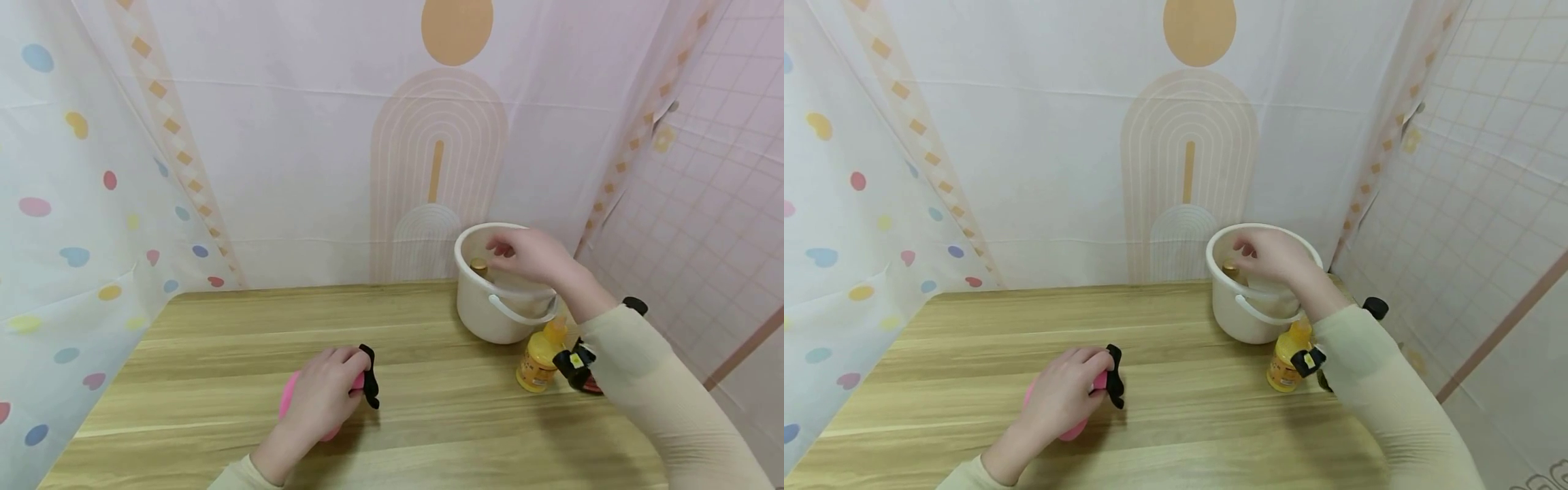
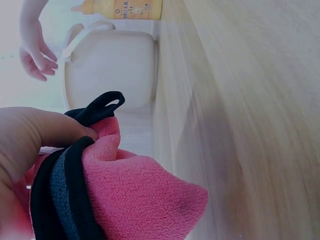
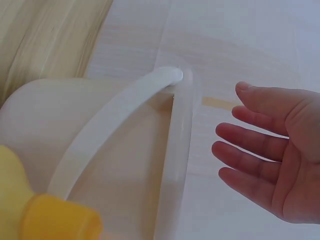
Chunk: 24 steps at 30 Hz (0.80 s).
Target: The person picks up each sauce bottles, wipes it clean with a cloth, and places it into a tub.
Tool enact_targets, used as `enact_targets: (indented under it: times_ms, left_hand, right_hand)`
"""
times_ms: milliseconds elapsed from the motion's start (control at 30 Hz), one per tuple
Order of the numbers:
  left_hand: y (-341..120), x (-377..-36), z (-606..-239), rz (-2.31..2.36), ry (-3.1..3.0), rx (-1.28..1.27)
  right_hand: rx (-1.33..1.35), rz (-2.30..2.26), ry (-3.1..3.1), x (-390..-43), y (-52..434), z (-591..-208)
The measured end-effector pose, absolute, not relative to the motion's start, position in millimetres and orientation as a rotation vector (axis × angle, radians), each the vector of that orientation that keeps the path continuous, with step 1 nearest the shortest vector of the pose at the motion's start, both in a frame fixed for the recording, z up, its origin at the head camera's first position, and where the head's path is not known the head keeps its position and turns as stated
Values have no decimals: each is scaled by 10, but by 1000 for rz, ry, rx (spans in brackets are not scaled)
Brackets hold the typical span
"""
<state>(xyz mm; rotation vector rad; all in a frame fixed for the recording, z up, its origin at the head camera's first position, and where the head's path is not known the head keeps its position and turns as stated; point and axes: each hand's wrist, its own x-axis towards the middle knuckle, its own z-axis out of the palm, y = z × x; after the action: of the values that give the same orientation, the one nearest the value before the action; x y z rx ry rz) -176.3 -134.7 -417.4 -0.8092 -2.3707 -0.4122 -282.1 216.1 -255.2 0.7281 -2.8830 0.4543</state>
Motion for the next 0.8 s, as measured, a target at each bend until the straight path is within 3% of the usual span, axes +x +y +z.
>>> enact_targets:
  times_ms: [400, 800]
  left_hand:
    - [-1361, -1747, -4164, -424, -2389, -799]
    - [-1366, -1723, -4143, -416, -2354, -819]
  right_hand:
    - [721, 493, -2720, -2358, 2440, -2598]
    - [630, 582, -2600, -1966, 2696, -2906]
